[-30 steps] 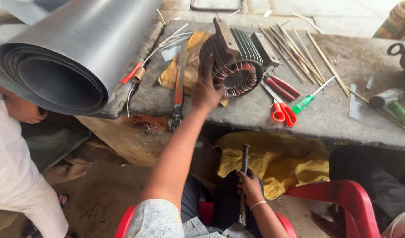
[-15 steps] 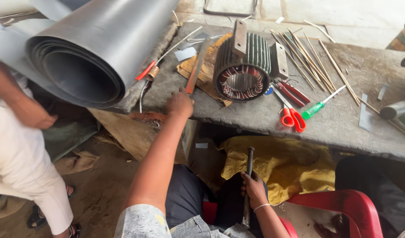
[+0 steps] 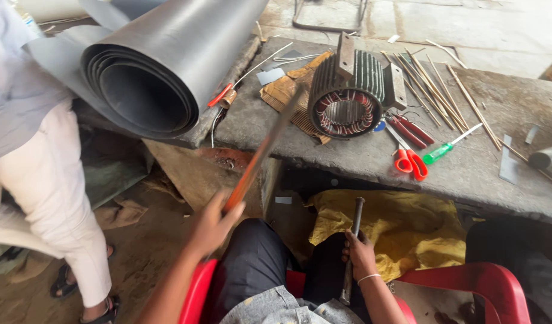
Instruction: The person sits at a workbench holding a flat file in one hand and a punch in the other, repeatedly filing the slots inside an electric motor stator and tapping it. They then rotate the stator and use a screwdriver and pliers to pick at and trim the windings inside the stator.
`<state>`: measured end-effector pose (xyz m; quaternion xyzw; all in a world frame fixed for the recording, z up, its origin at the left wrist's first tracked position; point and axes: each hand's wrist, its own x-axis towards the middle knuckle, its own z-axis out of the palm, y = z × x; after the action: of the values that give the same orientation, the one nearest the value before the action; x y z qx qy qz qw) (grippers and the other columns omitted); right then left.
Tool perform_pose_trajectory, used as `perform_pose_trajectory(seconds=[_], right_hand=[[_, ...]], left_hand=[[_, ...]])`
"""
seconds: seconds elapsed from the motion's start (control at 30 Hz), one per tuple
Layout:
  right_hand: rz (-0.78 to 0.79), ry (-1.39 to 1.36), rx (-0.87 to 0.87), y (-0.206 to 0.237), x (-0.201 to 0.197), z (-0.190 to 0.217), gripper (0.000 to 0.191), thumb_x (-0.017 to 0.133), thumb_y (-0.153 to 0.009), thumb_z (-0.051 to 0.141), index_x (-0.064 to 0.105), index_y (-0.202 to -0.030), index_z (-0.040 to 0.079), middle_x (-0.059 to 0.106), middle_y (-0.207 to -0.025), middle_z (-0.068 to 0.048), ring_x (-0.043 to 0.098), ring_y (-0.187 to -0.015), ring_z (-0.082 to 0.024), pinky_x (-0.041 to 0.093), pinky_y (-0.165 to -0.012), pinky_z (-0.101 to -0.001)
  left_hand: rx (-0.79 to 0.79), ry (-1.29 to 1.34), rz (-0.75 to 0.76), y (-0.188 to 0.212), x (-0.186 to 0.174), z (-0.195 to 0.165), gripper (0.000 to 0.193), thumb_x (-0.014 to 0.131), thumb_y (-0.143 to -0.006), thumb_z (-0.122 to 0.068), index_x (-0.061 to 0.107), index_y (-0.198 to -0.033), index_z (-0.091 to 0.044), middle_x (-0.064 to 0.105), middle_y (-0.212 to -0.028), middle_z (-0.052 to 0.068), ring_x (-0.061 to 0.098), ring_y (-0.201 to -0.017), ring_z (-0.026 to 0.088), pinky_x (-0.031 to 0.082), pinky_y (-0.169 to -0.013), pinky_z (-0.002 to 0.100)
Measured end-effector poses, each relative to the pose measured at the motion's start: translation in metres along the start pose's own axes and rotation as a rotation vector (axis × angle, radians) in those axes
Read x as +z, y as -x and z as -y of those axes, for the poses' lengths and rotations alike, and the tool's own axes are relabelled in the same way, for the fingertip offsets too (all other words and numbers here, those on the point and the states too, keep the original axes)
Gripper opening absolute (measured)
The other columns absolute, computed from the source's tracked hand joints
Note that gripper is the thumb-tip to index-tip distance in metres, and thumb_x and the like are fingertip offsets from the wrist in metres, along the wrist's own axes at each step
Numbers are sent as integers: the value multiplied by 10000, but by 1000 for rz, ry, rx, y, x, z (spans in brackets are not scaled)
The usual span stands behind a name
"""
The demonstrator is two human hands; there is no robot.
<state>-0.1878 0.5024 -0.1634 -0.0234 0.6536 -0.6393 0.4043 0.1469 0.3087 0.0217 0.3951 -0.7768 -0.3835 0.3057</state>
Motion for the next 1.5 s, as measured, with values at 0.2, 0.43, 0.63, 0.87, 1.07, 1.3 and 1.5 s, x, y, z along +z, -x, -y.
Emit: perform_pose_trajectory(seconds=[0.2,0.43,0.63,0.87,1.07,1.3,1.5], right_hand=[[-45,-37,-168,35,-3,11,196,631,-988,232,518,-1067,93,448,-673,20,411,-465,-98,340,-400,-282],[-133,-80,-463,123,-13,55,186,576,-994,211,531,-1157,134,488,-643,-26,448,-417,-105,353,-347,-280],[-153,283,-762,194,-29,161,384,529,-1034,151,507,-1405,56,581,-792,-35,551,-529,-103,443,-421,-262],[-283,965,-710,209,0,298,578,640,-987,186,525,-1549,115,628,-819,-91,577,-584,-155,464,-498,-342],[-275,1571,-1099,207,37,359,562,713,-972,264,599,-1511,157,656,-814,-158,656,-694,-287,514,-659,-431],[-230,1648,-1167,188,59,369,526,676,-997,264,602,-1516,228,634,-734,-173,659,-679,-328,507,-688,-449],[-73,2071,-857,152,70,338,577,599,-953,228,509,-1516,316,718,-845,-135,714,-710,-332,558,-632,-471]], left_hand=[[-494,227,428,88,-38,-11,306,760,-869,-322,628,-1004,-82,647,-621,71,538,-414,166,404,-395,331],[-356,393,462,56,9,-33,259,659,-949,-296,608,-1042,-60,593,-597,35,577,-380,118,411,-328,292],[-486,973,481,10,96,-64,282,657,-968,-309,510,-1029,-77,451,-615,8,456,-390,116,344,-327,308],[-684,1378,550,-13,193,-134,293,587,-1012,-449,430,-1043,-204,500,-701,4,489,-469,114,398,-389,302],[-757,1492,553,-9,210,-152,308,553,-1043,-511,456,-1042,-219,504,-704,-3,501,-478,106,409,-409,276],[-779,1514,588,-7,205,-158,292,514,-1050,-515,440,-1030,-234,505,-714,-10,501,-489,111,410,-418,279],[-762,1756,604,-7,207,-156,291,520,-1083,-487,425,-1035,-216,497,-722,-10,503,-501,113,405,-421,269]])
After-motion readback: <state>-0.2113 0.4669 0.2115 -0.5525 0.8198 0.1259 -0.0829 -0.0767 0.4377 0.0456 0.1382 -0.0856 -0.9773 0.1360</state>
